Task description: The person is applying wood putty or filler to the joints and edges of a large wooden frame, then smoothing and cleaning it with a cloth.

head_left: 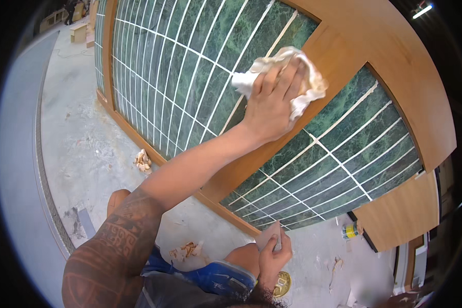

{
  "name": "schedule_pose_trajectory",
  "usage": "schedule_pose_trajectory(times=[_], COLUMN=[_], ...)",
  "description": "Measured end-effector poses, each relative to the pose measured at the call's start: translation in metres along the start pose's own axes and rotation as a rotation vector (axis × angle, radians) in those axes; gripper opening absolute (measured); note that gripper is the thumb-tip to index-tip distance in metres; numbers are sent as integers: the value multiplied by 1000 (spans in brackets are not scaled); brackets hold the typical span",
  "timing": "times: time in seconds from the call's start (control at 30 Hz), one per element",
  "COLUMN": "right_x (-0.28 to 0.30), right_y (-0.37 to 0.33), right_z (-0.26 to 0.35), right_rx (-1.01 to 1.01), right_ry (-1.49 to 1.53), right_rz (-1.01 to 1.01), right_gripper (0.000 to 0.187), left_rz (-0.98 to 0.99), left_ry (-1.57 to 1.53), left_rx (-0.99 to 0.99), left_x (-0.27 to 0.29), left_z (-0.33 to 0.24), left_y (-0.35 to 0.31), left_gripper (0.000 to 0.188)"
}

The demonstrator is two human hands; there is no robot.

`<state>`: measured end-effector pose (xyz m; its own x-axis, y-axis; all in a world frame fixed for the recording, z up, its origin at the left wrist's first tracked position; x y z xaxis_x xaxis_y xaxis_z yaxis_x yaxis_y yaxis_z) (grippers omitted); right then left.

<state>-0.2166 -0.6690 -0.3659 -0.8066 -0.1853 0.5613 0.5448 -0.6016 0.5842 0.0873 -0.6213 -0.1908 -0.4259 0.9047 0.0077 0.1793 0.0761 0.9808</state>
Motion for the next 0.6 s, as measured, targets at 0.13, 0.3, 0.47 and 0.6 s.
schedule_pose_trajectory(times=[0.13, 0.3, 0.47, 0.6], right_x=[6, 9, 16, -17], right_y=[-6, 28, 87, 146], right_z=[24, 87, 171, 225], right_rx=[-60, 138, 507, 663], right_ry=[14, 21, -201, -390], right_rz=[-38, -68, -248, -365], right_gripper=[31, 33, 44, 46], left_rz=[55, 27, 300, 427], left_ry=[35, -51, -142, -432], left_rx=[6, -63, -10, 226], left_x=[4, 5, 37, 116], left_z=[8, 16, 17, 24], left_y=[-36, 24, -45, -106], left_gripper=[69, 72, 71, 44])
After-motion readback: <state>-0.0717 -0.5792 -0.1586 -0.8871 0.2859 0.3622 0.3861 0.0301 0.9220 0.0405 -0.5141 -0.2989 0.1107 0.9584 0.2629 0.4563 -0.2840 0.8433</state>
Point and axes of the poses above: each hand's wrist, its own y-axis towards the middle knuckle, its own x-axis out of the back of the hand, z = x × y, the point moved 2 cm from there along y, towards the middle knuckle, and after that the axes turned 5 degrees about x, right-handed, at the moved point
